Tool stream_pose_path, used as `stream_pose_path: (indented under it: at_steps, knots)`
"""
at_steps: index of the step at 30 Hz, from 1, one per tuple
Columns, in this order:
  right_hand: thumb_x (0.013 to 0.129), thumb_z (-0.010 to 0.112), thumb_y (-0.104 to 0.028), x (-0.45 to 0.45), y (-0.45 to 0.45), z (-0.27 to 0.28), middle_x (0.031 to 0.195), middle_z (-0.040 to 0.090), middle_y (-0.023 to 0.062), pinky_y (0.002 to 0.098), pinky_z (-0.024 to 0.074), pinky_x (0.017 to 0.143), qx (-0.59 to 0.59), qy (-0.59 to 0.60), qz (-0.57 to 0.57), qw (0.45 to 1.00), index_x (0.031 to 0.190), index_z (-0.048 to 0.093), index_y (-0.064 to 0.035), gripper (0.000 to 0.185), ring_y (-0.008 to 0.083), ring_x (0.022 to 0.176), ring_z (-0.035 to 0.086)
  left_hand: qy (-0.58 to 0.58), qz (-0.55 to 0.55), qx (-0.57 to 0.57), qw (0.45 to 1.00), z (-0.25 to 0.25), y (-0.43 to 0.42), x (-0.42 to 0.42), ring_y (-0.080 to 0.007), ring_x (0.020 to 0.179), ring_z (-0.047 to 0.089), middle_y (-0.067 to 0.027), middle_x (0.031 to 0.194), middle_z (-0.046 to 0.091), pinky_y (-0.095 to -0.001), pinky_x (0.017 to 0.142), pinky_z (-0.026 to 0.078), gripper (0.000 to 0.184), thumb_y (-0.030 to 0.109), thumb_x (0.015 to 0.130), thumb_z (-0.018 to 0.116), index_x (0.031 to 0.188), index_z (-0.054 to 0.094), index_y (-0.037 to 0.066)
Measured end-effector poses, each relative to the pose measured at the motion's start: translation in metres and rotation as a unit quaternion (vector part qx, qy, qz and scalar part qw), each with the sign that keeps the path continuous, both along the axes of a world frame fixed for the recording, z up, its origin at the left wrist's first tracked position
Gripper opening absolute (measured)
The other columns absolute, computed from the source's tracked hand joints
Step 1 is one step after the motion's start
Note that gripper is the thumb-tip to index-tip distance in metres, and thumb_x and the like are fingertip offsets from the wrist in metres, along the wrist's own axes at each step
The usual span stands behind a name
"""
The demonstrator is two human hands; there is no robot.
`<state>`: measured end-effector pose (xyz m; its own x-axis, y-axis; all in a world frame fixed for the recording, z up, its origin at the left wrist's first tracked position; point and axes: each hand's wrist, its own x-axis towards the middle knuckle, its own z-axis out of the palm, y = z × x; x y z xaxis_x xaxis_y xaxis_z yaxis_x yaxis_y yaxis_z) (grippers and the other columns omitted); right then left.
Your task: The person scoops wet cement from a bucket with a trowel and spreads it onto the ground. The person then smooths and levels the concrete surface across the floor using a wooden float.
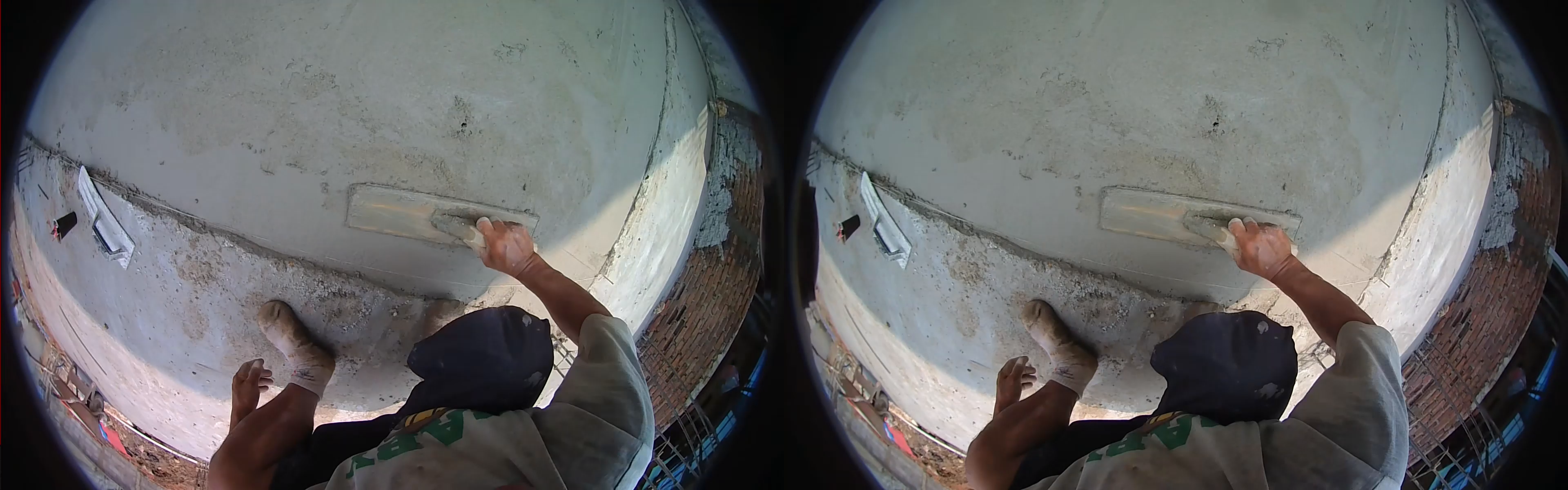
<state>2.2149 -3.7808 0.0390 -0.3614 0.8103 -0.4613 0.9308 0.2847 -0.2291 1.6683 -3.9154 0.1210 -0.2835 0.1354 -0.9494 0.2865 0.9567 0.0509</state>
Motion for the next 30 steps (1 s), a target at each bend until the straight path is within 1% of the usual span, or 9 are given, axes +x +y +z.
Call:
stream_pose_path:
  at_steps: [4,10,14,18,19,21,23,27,30]
  knots:
    - [0.075,0.067,-0.022,-0.015,0.072,-0.012,0.075,0.062,0.0153,0.0429,0.0520,0.057,0.061,0.012,-0.041,0.997,0.099,0.051,-0.0074,0.032,0.0324,0.066,0.064,0.014,0.013,0.091,0.996,0.002,0.021,0.002,-0.0174,0.072,0.061,-0.0122,0.087,0.064,-0.0292,0.066,0.048,0.041,0.034,0.093,0.048,0.115,0.057,0.002]
    - [0.085,0.060,-0.034,-0.004,0.212,-0.004,0.086,0.067,0.0184,0.0426,0.0530,0.070,0.115,-0.052,-0.142,0.982,0.106,0.053,-0.0058,0.036,0.0347,0.080,0.066,-0.002,-0.010,0.066,0.998,0.001,0.036,0.023,-0.0165,0.071,0.060,-0.0108,0.085,0.064,-0.0281,0.066,0.047,0.041,0.034,0.093,0.048,0.114,0.057,0.000]
    - [0.085,0.059,-0.045,0.068,0.213,-0.009,0.089,0.066,0.0211,0.0460,0.0504,0.075,0.152,-0.081,-0.287,0.942,0.109,0.055,-0.0055,0.046,0.0379,0.087,0.064,-0.002,-0.006,0.098,0.995,0.003,0.035,0.021,-0.0160,0.070,0.061,-0.0107,0.083,0.064,-0.0281,0.064,0.047,0.040,0.034,0.093,0.049,0.113,0.057,0.000]
    - [0.083,0.059,-0.053,0.150,0.125,-0.019,0.086,0.065,0.0251,0.0478,0.0492,0.071,0.236,-0.081,-0.386,0.888,0.102,0.058,-0.0014,0.055,0.0436,0.086,0.061,0.026,0.037,0.079,0.996,0.001,0.010,-0.003,-0.0176,0.068,0.061,-0.0115,0.083,0.064,-0.0294,0.062,0.047,0.040,0.035,0.091,0.051,0.112,0.057,0.001]
    - [0.082,0.061,-0.053,0.169,0.104,-0.027,0.080,0.065,0.0240,0.0467,0.0496,0.066,0.257,-0.097,-0.414,0.868,0.099,0.059,0.0006,0.056,0.0416,0.077,0.063,0.038,0.035,0.059,0.997,0.004,0.002,-0.009,-0.0183,0.069,0.061,-0.0120,0.084,0.064,-0.0299,0.062,0.047,0.041,0.035,0.090,0.052,0.112,0.057,0.001]
    - [0.083,0.061,-0.052,0.184,0.086,-0.021,0.069,0.063,0.0194,0.0419,0.0493,0.057,0.180,0.012,-0.600,0.780,0.093,0.057,0.0048,0.057,0.0340,0.062,0.064,0.047,0.026,0.028,0.998,0.001,-0.005,-0.018,-0.0195,0.069,0.062,-0.0130,0.085,0.065,-0.0309,0.063,0.048,0.042,0.037,0.089,0.052,0.112,0.057,0.001]
    - [0.083,0.062,-0.050,0.192,0.101,-0.025,0.060,0.057,0.0114,0.0364,0.0454,0.049,0.112,0.070,-0.703,0.699,0.083,0.056,0.0044,0.054,0.0233,0.050,0.057,0.055,0.021,0.011,0.998,0.001,-0.015,-0.030,-0.0208,0.071,0.063,-0.0140,0.086,0.065,-0.0318,0.064,0.048,0.044,0.038,0.089,0.052,0.112,0.057,0.001]
    - [0.080,0.067,-0.046,0.141,0.198,-0.013,0.056,0.048,0.0042,0.0329,0.0402,0.044,0.108,0.131,-0.699,0.695,0.076,0.055,0.0000,0.048,0.0165,0.044,0.049,0.048,0.045,0.041,0.997,0.007,0.001,-0.026,-0.0219,0.072,0.063,-0.0154,0.087,0.065,-0.0325,0.066,0.049,0.045,0.039,0.089,0.051,0.111,0.058,0.000]
    - [0.077,0.067,-0.050,0.092,0.289,-0.026,0.062,0.052,0.0044,0.0345,0.0401,0.045,0.080,0.194,-0.625,0.752,0.082,0.058,-0.0015,0.049,0.0167,0.047,0.050,0.039,0.072,0.021,0.996,0.005,-0.007,-0.027,-0.0212,0.074,0.063,-0.0152,0.090,0.065,-0.0323,0.067,0.049,0.044,0.038,0.090,0.050,0.113,0.057,0.001]
